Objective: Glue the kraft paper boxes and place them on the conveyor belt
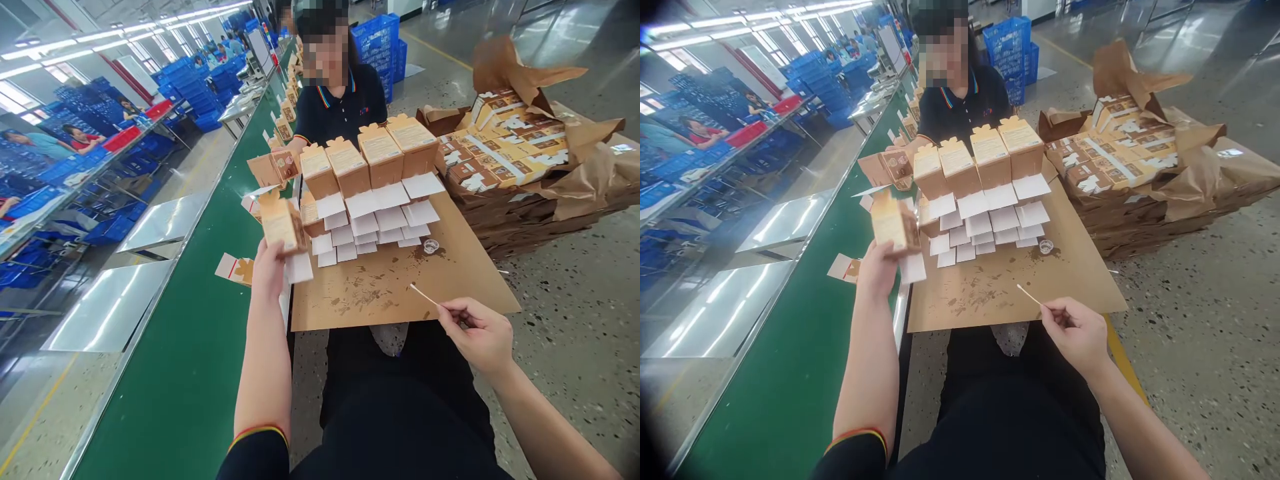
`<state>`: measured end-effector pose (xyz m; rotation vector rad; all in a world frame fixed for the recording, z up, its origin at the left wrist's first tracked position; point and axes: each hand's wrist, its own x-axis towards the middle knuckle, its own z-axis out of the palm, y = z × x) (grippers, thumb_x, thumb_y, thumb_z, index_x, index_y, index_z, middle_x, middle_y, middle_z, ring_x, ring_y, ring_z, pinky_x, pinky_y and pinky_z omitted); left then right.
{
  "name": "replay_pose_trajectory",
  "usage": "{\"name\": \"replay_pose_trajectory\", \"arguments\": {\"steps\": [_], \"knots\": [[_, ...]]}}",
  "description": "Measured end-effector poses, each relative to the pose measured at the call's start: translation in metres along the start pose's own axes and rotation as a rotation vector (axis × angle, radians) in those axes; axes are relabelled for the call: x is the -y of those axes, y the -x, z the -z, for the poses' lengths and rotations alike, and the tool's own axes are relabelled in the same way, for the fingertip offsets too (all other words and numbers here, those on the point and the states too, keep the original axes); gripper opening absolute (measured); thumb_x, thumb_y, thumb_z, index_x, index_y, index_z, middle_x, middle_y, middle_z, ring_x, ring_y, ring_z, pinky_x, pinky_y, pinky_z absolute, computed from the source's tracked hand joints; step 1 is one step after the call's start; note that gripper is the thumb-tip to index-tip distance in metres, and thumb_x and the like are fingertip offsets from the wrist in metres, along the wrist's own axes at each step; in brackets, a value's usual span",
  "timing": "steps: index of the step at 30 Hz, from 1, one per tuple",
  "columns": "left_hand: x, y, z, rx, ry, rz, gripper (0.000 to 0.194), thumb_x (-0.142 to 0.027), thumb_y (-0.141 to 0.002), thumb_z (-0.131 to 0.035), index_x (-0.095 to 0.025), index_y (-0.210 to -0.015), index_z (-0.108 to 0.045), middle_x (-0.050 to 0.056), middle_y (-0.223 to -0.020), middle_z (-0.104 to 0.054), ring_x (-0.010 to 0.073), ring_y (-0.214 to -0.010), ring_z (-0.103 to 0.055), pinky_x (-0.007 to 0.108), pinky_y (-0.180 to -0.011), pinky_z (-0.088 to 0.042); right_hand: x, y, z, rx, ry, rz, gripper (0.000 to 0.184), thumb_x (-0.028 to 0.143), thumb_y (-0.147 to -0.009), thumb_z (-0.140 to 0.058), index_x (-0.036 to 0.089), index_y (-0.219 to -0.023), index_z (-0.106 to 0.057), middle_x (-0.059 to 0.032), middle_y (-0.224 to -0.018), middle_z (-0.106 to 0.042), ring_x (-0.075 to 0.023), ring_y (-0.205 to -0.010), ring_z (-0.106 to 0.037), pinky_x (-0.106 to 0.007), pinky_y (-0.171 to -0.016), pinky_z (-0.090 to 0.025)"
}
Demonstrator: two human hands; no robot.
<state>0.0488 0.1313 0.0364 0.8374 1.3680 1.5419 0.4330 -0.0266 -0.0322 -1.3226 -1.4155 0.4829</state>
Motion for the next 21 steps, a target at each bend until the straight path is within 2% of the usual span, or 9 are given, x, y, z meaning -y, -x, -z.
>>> {"name": "replay_pose_trajectory", "arguments": {"steps": [2, 4, 7, 10, 13, 17, 21], "knots": [[0.021, 0.049, 0.019, 0.041, 0.071, 0.049, 0.062, -0.035, -0.067, -0.092, -0.024, -0.126, -0.078, 0.013, -0.140, -0.080, 0.0400, -0.138, -0.072, 0.054, -0.113, -0.062, 0.001, 0.005, -0.003, 0.032, 0.003, -0.019, 0.027, 0.042, -0.103, -0.078, 0.024, -0.082, -0.078, -0.0022, -0.068, -0.074, -0.0160, -0.053, -0.067, -0.027, -0.054, -0.060], [0.049, 0.092, 0.028, 0.045, 0.111, 0.142, 0.069, -0.033, -0.065, -0.097, -0.025, -0.131, -0.077, 0.013, -0.144, -0.079, 0.0407, -0.139, -0.072, 0.053, -0.112, -0.063, 0.002, 0.013, -0.014, 0.106, 0.001, -0.039, 0.026, 0.039, -0.103, -0.076, 0.024, -0.082, -0.078, -0.0023, -0.068, -0.074, -0.0157, -0.053, -0.067, -0.026, -0.052, -0.058], [0.090, 0.128, 0.027, -0.019, 0.118, 0.209, 0.079, -0.036, -0.061, -0.106, -0.027, -0.133, -0.073, 0.013, -0.144, -0.078, 0.0383, -0.137, -0.073, 0.052, -0.113, -0.063, 0.002, 0.023, -0.041, 0.270, -0.020, -0.013, 0.023, 0.032, -0.103, -0.069, 0.024, -0.083, -0.075, -0.0013, -0.067, -0.072, -0.0149, -0.054, -0.065, -0.026, -0.054, -0.056], [0.117, 0.130, 0.024, -0.059, 0.086, 0.200, 0.084, -0.039, -0.056, -0.112, -0.026, -0.127, -0.068, 0.012, -0.138, -0.078, 0.0342, -0.133, -0.076, 0.052, -0.116, -0.061, -0.005, 0.029, -0.071, 0.408, -0.019, 0.081, 0.022, 0.022, -0.102, -0.061, 0.024, -0.081, -0.068, 0.0005, -0.067, -0.068, -0.0135, -0.057, -0.062, -0.025, -0.058, -0.053], [0.126, 0.121, 0.025, -0.088, 0.088, 0.208, 0.085, -0.037, -0.054, -0.114, -0.026, -0.119, -0.061, 0.011, -0.132, -0.079, 0.0302, -0.129, -0.078, 0.051, -0.119, -0.059, -0.018, 0.032, -0.093, 0.490, 0.030, 0.152, 0.022, 0.016, -0.099, -0.058, 0.024, -0.079, -0.062, 0.0012, -0.067, -0.063, -0.0136, -0.058, -0.057, -0.026, -0.059, -0.048], [0.126, 0.119, 0.028, -0.111, 0.110, 0.226, 0.085, -0.032, -0.056, -0.114, -0.027, -0.118, -0.057, 0.011, -0.130, -0.080, 0.0301, -0.131, -0.078, 0.053, -0.122, -0.057, -0.030, 0.039, -0.106, 0.532, 0.114, 0.184, 0.025, 0.013, -0.101, -0.055, 0.024, -0.079, -0.057, 0.0010, -0.068, -0.059, -0.0144, -0.059, -0.053, -0.028, -0.059, -0.042], [0.123, 0.122, 0.026, -0.120, 0.107, 0.249, 0.086, -0.029, -0.056, -0.114, -0.027, -0.120, -0.056, 0.012, -0.130, -0.080, 0.0322, -0.133, -0.077, 0.055, -0.123, -0.057, -0.029, 0.049, -0.109, 0.571, 0.154, 0.238, 0.029, 0.012, -0.104, -0.051, 0.024, -0.078, -0.053, 0.0011, -0.067, -0.055, -0.0145, -0.058, -0.048, -0.029, -0.059, -0.039]]}}
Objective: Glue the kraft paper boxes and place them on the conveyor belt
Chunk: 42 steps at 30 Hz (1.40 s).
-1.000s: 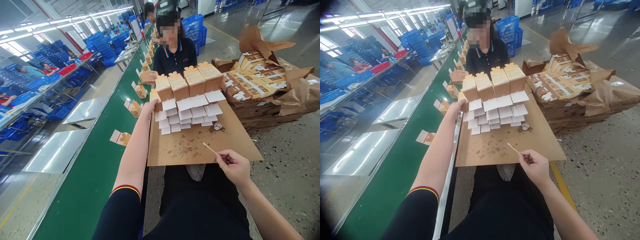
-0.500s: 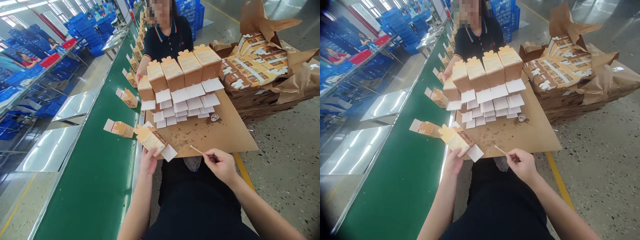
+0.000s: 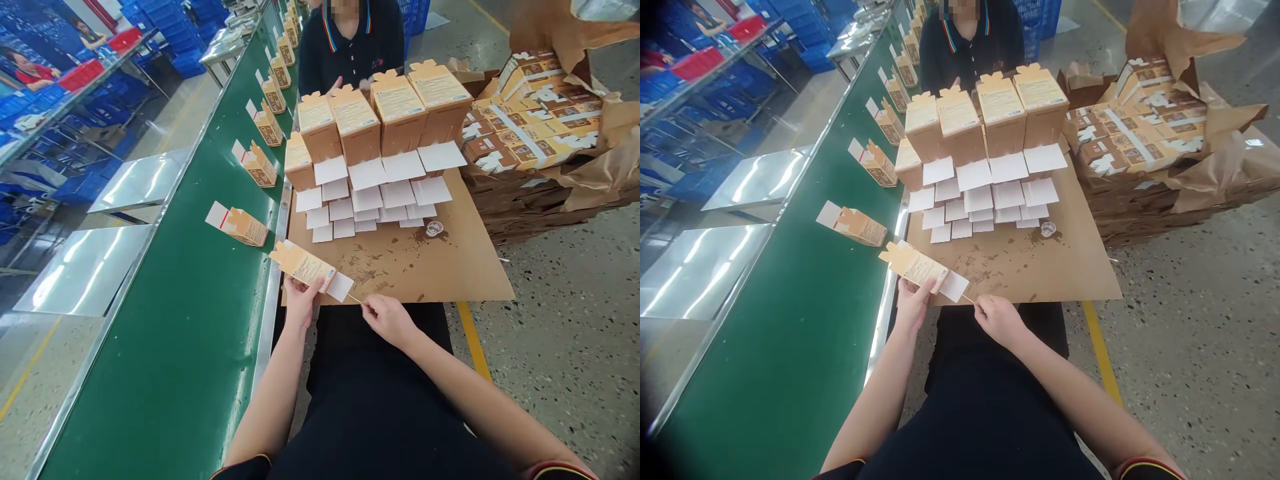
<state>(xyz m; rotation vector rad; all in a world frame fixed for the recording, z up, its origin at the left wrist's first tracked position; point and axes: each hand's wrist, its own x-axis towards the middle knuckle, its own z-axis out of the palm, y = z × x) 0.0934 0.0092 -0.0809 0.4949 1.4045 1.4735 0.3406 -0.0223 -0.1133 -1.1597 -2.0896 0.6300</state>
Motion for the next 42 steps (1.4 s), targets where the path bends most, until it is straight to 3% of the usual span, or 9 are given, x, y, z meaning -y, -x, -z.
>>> {"name": "replay_pose_trajectory", "arguments": {"steps": [5, 9, 13, 17, 24, 32, 36, 39, 42], "knots": [[-0.001, 0.001, -0.003, -0.006, -0.014, -0.017, 0.089, -0.033, -0.053, -0.115, -0.028, -0.117, -0.054, 0.011, -0.128, -0.079, 0.0324, -0.132, -0.077, 0.055, -0.122, -0.057, 0.005, 0.002, 0.001, 0.023, 0.004, 0.055, 0.030, 0.010, -0.105, -0.050, 0.024, -0.077, -0.050, 0.0017, -0.066, -0.053, -0.0143, -0.058, -0.047, -0.030, -0.061, -0.037], [-0.003, 0.005, -0.005, 0.015, -0.076, -0.047, 0.092, -0.037, -0.051, -0.116, -0.029, -0.117, -0.052, 0.010, -0.129, -0.077, 0.0319, -0.132, -0.076, 0.054, -0.120, -0.058, -0.004, -0.008, 0.008, -0.005, 0.020, -0.011, 0.029, 0.012, -0.103, -0.052, 0.024, -0.076, -0.049, 0.0010, -0.067, -0.055, -0.0144, -0.058, -0.048, -0.029, -0.059, -0.037], [0.000, 0.017, -0.011, 0.058, -0.162, -0.126, 0.092, -0.039, -0.055, -0.114, -0.029, -0.120, -0.050, 0.010, -0.133, -0.075, 0.0325, -0.136, -0.074, 0.052, -0.119, -0.059, -0.010, -0.012, 0.020, -0.063, -0.040, -0.077, 0.026, 0.016, -0.103, -0.057, 0.024, -0.078, -0.055, 0.0005, -0.069, -0.060, -0.0150, -0.061, -0.055, -0.028, -0.063, -0.043], [0.007, 0.032, -0.019, 0.043, -0.276, -0.217, 0.088, -0.037, -0.057, -0.112, -0.027, -0.125, -0.057, 0.013, -0.133, -0.075, 0.0371, -0.139, -0.072, 0.053, -0.121, -0.057, -0.007, -0.003, 0.033, -0.158, -0.142, -0.153, 0.022, 0.021, -0.103, -0.060, 0.025, -0.082, -0.064, -0.0005, -0.071, -0.066, -0.0157, -0.062, -0.062, -0.027, -0.064, -0.052], [0.021, 0.042, -0.015, -0.007, -0.502, -0.222, 0.072, -0.032, -0.059, -0.110, -0.025, -0.118, -0.070, 0.014, -0.121, -0.079, 0.0418, -0.126, -0.077, 0.058, -0.117, -0.058, 0.000, 0.017, 0.050, -0.233, -0.213, -0.279, 0.024, 0.032, -0.103, -0.064, 0.026, -0.080, -0.068, -0.0010, -0.068, -0.070, -0.0164, -0.058, -0.063, -0.028, -0.059, -0.059], [0.024, 0.036, -0.019, -0.031, -0.524, -0.247, 0.073, -0.026, -0.053, -0.110, -0.026, -0.114, -0.070, 0.012, -0.112, -0.081, 0.0412, -0.115, -0.080, 0.057, -0.110, -0.061, 0.011, 0.018, 0.046, -0.209, -0.238, -0.211, 0.026, 0.031, -0.105, -0.064, 0.025, -0.079, -0.067, -0.0001, -0.066, -0.069, -0.0150, -0.057, -0.064, -0.027, -0.058, -0.057], [-0.003, 0.010, 0.010, -0.167, -0.458, -0.334, 0.077, -0.029, -0.050, -0.111, -0.025, -0.113, -0.067, 0.010, -0.109, -0.079, 0.0420, -0.117, -0.079, 0.066, -0.114, -0.059, 0.011, 0.019, 0.054, -0.231, -0.237, -0.219, 0.027, 0.034, -0.105, -0.066, 0.025, -0.079, -0.069, -0.0009, -0.067, -0.070, -0.0158, -0.057, -0.064, -0.027, -0.057, -0.058], [-0.045, -0.023, 0.059, -0.382, -0.399, -0.460, 0.086, -0.032, -0.053, -0.110, -0.028, -0.121, -0.058, 0.009, -0.125, -0.076, 0.0408, -0.131, -0.073, 0.066, -0.124, -0.051, 0.006, 0.021, 0.064, -0.295, -0.235, -0.251, 0.028, 0.036, -0.105, -0.069, 0.026, -0.079, -0.071, -0.0010, -0.067, -0.070, -0.0161, -0.054, -0.064, -0.027, -0.055, -0.059], [-0.082, -0.055, 0.106, -0.457, -0.420, -0.488, 0.087, -0.028, -0.056, -0.109, -0.028, -0.120, -0.050, 0.005, -0.128, -0.071, 0.0386, -0.137, -0.070, 0.063, -0.128, -0.049, 0.003, 0.016, 0.069, -0.329, -0.241, -0.254, 0.028, 0.037, -0.103, -0.072, 0.026, -0.078, -0.072, -0.0005, -0.066, -0.071, -0.0157, -0.052, -0.064, -0.026, -0.052, -0.058]]}}
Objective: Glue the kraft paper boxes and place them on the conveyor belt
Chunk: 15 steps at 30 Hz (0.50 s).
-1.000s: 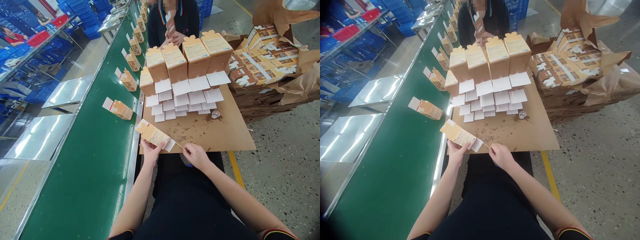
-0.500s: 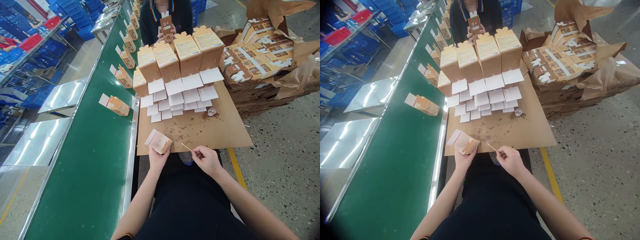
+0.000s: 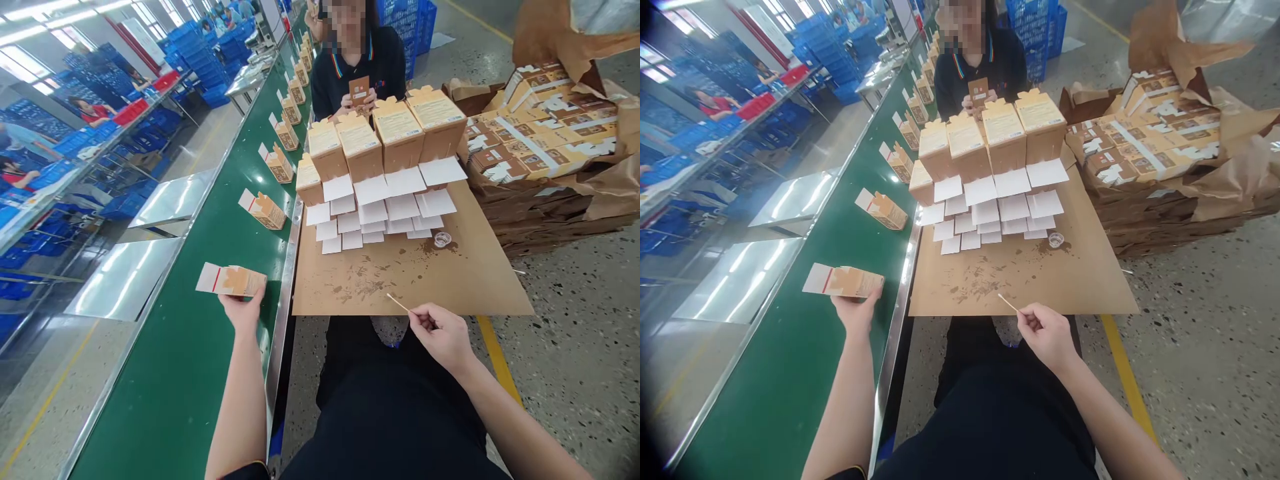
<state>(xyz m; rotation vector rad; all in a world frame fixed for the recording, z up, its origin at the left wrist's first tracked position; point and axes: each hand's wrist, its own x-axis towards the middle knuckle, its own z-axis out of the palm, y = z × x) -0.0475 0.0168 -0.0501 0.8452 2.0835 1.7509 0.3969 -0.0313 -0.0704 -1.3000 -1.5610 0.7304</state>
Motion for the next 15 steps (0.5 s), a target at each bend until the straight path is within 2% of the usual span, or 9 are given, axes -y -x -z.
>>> {"name": "replay_pose_trajectory", "arguments": {"steps": [2, 4, 5, 7, 9, 10, 12, 13, 15], "knots": [[0.004, -0.021, 0.013, 0.043, -0.080, 0.082, 0.086, -0.025, -0.054, -0.108, -0.028, -0.115, -0.047, 0.005, -0.124, -0.070, 0.0390, -0.137, -0.069, 0.064, -0.129, -0.047, 0.000, -0.006, -0.001, -0.001, -0.011, 0.001, 0.029, 0.039, -0.103, -0.073, 0.026, -0.077, -0.072, -0.0007, -0.066, -0.072, -0.0160, -0.052, -0.065, -0.027, -0.051, -0.058], [0.008, -0.024, 0.020, 0.056, -0.148, 0.141, 0.091, -0.024, -0.051, -0.108, -0.028, -0.117, -0.045, 0.008, -0.131, -0.066, 0.0407, -0.143, -0.065, 0.066, -0.131, -0.044, 0.001, -0.010, -0.001, -0.008, -0.015, 0.000, 0.031, 0.042, -0.103, -0.073, 0.026, -0.076, -0.071, -0.0011, -0.065, -0.072, -0.0165, -0.052, -0.065, -0.027, -0.052, -0.059], [0.009, -0.019, 0.023, 0.020, -0.169, 0.123, 0.094, -0.025, -0.050, -0.108, -0.028, -0.121, -0.045, 0.011, -0.138, -0.062, 0.0415, -0.148, -0.060, 0.066, -0.132, -0.041, 0.001, -0.012, 0.000, -0.016, -0.013, -0.001, 0.032, 0.043, -0.103, -0.074, 0.026, -0.075, -0.072, -0.0013, -0.065, -0.072, -0.0167, -0.052, -0.065, -0.027, -0.052, -0.059], [0.009, -0.003, 0.027, -0.151, -0.191, -0.040, 0.094, -0.032, -0.058, -0.104, -0.028, -0.130, -0.044, 0.015, -0.152, -0.052, 0.0414, -0.157, -0.050, 0.065, -0.136, -0.034, 0.000, -0.013, 0.006, -0.055, 0.000, -0.009, 0.033, 0.045, -0.103, -0.074, 0.026, -0.075, -0.073, -0.0013, -0.065, -0.071, -0.0164, -0.051, -0.064, -0.027, -0.051, -0.058], [0.001, 0.013, 0.026, -0.299, -0.145, -0.294, 0.078, -0.040, -0.075, -0.094, -0.029, -0.134, -0.045, 0.014, -0.155, -0.049, 0.0391, -0.159, -0.048, 0.064, -0.138, -0.031, -0.002, -0.012, 0.013, -0.109, 0.016, -0.026, 0.034, 0.046, -0.102, -0.074, 0.025, -0.076, -0.074, -0.0010, -0.064, -0.071, -0.0159, -0.050, -0.064, -0.026, -0.050, -0.057], [-0.007, 0.017, 0.021, -0.305, -0.084, -0.405, 0.067, -0.043, -0.081, -0.088, -0.029, -0.133, -0.048, 0.013, -0.152, -0.051, 0.0377, -0.156, -0.050, 0.063, -0.137, -0.033, -0.003, -0.012, 0.016, -0.135, 0.023, -0.036, 0.033, 0.046, -0.102, -0.075, 0.025, -0.076, -0.074, -0.0008, -0.063, -0.070, -0.0157, -0.049, -0.064, -0.026, -0.049, -0.057], [-0.033, 0.016, -0.002, -0.185, 0.084, -0.498, 0.051, -0.046, -0.089, -0.080, -0.028, -0.130, -0.054, 0.012, -0.146, -0.058, 0.0348, -0.151, -0.056, 0.059, -0.134, -0.040, -0.004, -0.016, 0.021, -0.171, 0.023, -0.052, 0.035, 0.048, -0.101, -0.076, 0.025, -0.075, -0.074, -0.0007, -0.061, -0.069, -0.0158, -0.048, -0.063, -0.026, -0.049, -0.057], [-0.050, 0.010, -0.021, -0.091, 0.171, -0.469, 0.047, -0.048, -0.091, -0.078, -0.027, -0.128, -0.058, 0.012, -0.143, -0.061, 0.0335, -0.149, -0.058, 0.056, -0.133, -0.043, -0.003, -0.018, 0.022, -0.176, 0.014, -0.055, 0.036, 0.050, -0.101, -0.077, 0.025, -0.075, -0.074, -0.0009, -0.061, -0.069, -0.0160, -0.048, -0.063, -0.026, -0.049, -0.057], [-0.089, -0.012, -0.070, 0.093, 0.300, -0.301, 0.043, -0.053, -0.096, -0.074, -0.026, -0.129, -0.064, 0.012, -0.141, -0.066, 0.0304, -0.149, -0.060, 0.051, -0.132, -0.044, 0.002, -0.026, 0.020, -0.167, -0.012, -0.051, 0.039, 0.053, -0.100, -0.078, 0.025, -0.075, -0.074, -0.0020, -0.062, -0.070, -0.0168, -0.049, -0.064, -0.027, -0.049, -0.058]]}}
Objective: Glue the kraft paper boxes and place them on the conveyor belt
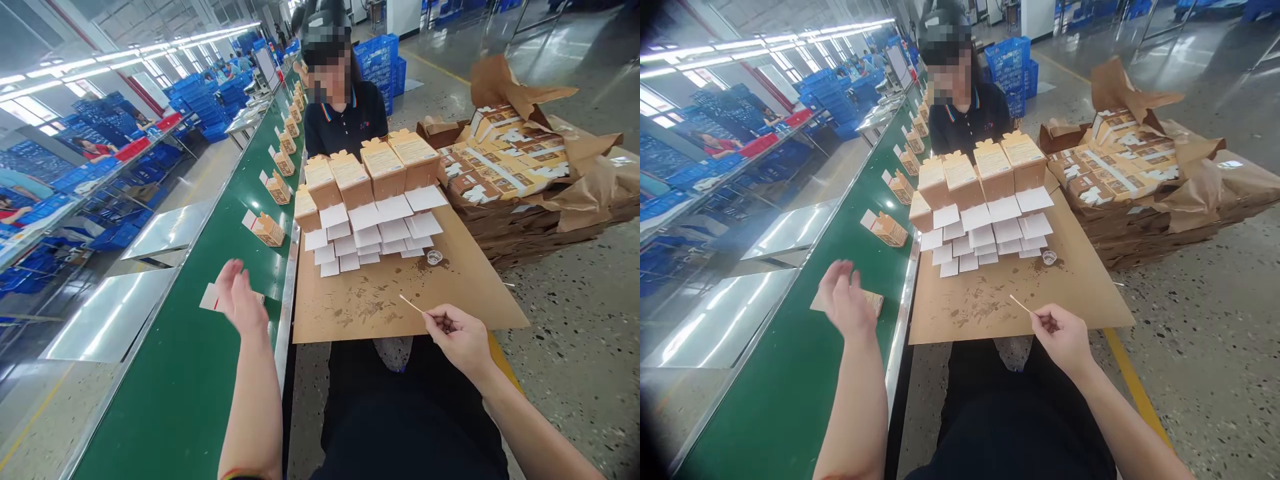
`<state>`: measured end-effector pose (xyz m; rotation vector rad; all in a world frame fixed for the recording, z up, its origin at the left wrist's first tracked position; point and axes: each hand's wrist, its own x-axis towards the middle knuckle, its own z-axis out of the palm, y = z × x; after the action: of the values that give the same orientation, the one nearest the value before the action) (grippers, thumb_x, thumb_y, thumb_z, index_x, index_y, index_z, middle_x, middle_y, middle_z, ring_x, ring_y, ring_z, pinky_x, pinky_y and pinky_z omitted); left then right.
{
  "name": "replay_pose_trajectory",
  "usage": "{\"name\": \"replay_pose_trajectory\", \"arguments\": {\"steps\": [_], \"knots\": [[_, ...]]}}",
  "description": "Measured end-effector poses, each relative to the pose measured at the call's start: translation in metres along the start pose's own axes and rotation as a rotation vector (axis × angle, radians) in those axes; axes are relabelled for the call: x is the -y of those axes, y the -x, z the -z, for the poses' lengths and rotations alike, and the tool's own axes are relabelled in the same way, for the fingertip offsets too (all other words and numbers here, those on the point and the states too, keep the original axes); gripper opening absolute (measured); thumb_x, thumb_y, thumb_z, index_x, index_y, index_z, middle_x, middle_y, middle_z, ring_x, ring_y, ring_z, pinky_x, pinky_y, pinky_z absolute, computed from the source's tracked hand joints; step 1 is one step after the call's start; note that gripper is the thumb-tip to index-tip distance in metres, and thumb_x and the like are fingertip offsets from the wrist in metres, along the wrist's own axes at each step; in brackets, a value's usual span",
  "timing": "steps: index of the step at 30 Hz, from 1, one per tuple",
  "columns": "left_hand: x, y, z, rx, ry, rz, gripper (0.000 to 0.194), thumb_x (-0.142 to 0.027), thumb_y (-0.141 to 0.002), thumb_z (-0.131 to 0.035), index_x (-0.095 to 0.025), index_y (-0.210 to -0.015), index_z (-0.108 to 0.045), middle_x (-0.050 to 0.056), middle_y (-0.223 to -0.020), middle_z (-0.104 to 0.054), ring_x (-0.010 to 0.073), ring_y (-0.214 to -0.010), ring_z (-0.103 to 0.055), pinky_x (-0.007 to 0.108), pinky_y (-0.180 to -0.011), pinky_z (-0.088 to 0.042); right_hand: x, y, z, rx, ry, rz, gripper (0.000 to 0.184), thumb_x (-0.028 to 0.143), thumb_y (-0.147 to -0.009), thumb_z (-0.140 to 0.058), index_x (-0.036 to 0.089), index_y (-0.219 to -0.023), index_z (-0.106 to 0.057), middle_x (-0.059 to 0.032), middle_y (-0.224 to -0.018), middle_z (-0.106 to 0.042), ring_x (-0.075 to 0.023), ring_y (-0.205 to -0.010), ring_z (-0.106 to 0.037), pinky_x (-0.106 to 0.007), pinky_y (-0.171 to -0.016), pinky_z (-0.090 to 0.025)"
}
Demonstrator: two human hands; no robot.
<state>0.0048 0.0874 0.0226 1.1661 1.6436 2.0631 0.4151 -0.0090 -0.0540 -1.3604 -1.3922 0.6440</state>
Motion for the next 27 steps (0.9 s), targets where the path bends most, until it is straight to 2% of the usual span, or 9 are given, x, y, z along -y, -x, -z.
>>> {"name": "replay_pose_trajectory", "arguments": {"steps": [3, 5, 7, 10, 14, 16, 19, 23, 27], "knots": [[-0.014, -0.058, -0.088, 0.219, 0.049, 0.303, 0.042, -0.059, -0.097, -0.074, -0.026, -0.123, -0.070, 0.012, -0.139, -0.072, 0.0294, -0.150, -0.062, 0.049, -0.131, -0.044, 0.010, -0.009, -0.007, 0.043, -0.036, 0.016, 0.040, 0.057, -0.100, -0.078, 0.024, -0.077, -0.076, -0.0034, -0.064, -0.071, -0.0178, -0.052, -0.066, -0.028, -0.050, -0.060], [-0.016, -0.083, -0.136, 0.295, -0.035, 0.485, 0.041, -0.058, -0.097, -0.076, -0.025, -0.120, -0.072, 0.013, -0.139, -0.074, 0.0312, -0.152, -0.061, 0.055, -0.133, -0.041, 0.015, -0.010, -0.011, 0.054, -0.051, 0.026, 0.041, 0.058, -0.100, -0.078, 0.024, -0.077, -0.077, -0.0040, -0.065, -0.072, -0.0179, -0.052, -0.066, -0.028, -0.050, -0.060], [-0.014, -0.091, -0.169, 0.339, -0.108, 0.593, 0.042, -0.055, -0.091, -0.085, -0.023, -0.115, -0.074, 0.016, -0.136, -0.077, 0.0366, -0.151, -0.062, 0.059, -0.132, -0.041, 0.016, -0.009, -0.011, 0.048, -0.057, 0.039, 0.040, 0.056, -0.102, -0.077, 0.024, -0.078, -0.077, -0.0043, -0.066, -0.073, -0.0177, -0.053, -0.067, -0.028, -0.050, -0.060], [-0.010, -0.083, -0.188, 0.390, -0.130, 0.635, 0.038, -0.041, -0.079, -0.095, -0.019, -0.104, -0.077, 0.019, -0.119, -0.081, 0.0431, -0.140, -0.070, 0.059, -0.123, -0.052, 0.015, -0.004, -0.006, 0.011, -0.046, 0.058, 0.038, 0.053, -0.103, -0.076, 0.024, -0.079, -0.077, -0.0039, -0.066, -0.073, -0.0172, -0.052, -0.066, -0.027, -0.050, -0.058], [-0.008, -0.075, -0.171, 0.411, -0.099, 0.638, 0.020, -0.031, -0.085, -0.083, -0.019, -0.099, -0.075, 0.014, -0.108, -0.083, 0.0381, -0.126, -0.078, 0.052, -0.110, -0.062, 0.009, -0.002, 0.003, -0.032, -0.023, 0.032, 0.039, 0.054, -0.102, -0.076, 0.024, -0.078, -0.077, -0.0031, -0.065, -0.072, -0.0168, -0.051, -0.066, -0.028, -0.051, -0.058], [-0.009, -0.074, -0.146, 0.368, -0.047, 0.618, 0.021, -0.030, -0.084, -0.081, -0.019, -0.101, -0.074, 0.014, -0.111, -0.083, 0.0364, -0.125, -0.079, 0.051, -0.108, -0.064, 0.005, -0.007, 0.008, -0.040, 0.007, 0.016, 0.039, 0.056, -0.101, -0.076, 0.024, -0.079, -0.077, -0.0034, -0.066, -0.072, -0.0174, -0.053, -0.067, -0.029, -0.052, -0.059], [-0.010, -0.063, -0.095, 0.325, 0.108, 0.549, 0.032, -0.034, -0.080, -0.084, -0.018, -0.106, -0.076, 0.014, -0.121, -0.083, 0.0364, -0.130, -0.077, 0.051, -0.109, -0.064, -0.006, -0.024, 0.021, -0.079, 0.092, -0.010, 0.040, 0.058, -0.100, -0.075, 0.024, -0.080, -0.076, -0.0038, -0.067, -0.072, -0.0189, -0.055, -0.067, -0.031, -0.055, -0.059], [-0.008, -0.005, -0.030, 0.397, 0.300, 0.571, 0.056, -0.036, -0.073, -0.091, -0.022, -0.125, -0.079, 0.012, -0.145, -0.078, 0.0398, -0.148, -0.067, 0.053, -0.119, -0.061, -0.025, -0.069, 0.043, -0.077, 0.304, -0.049, 0.025, 0.042, -0.095, -0.079, 0.026, -0.077, -0.071, -0.0029, -0.068, -0.071, -0.0199, -0.058, -0.066, -0.034, -0.063, -0.057], [0.009, 0.077, 0.000, 0.412, 0.300, 0.726, 0.075, -0.039, -0.067, -0.104, -0.029, -0.137, -0.076, 0.012, -0.154, -0.074, 0.0424, -0.152, -0.063, 0.056, -0.120, -0.060, -0.032, -0.116, 0.048, 0.077, 0.583, -0.100, 0.023, 0.017, -0.084, -0.077, 0.026, -0.069, -0.063, -0.0039, -0.067, -0.070, -0.0215, -0.064, -0.065, -0.033, -0.066, -0.050]]}}
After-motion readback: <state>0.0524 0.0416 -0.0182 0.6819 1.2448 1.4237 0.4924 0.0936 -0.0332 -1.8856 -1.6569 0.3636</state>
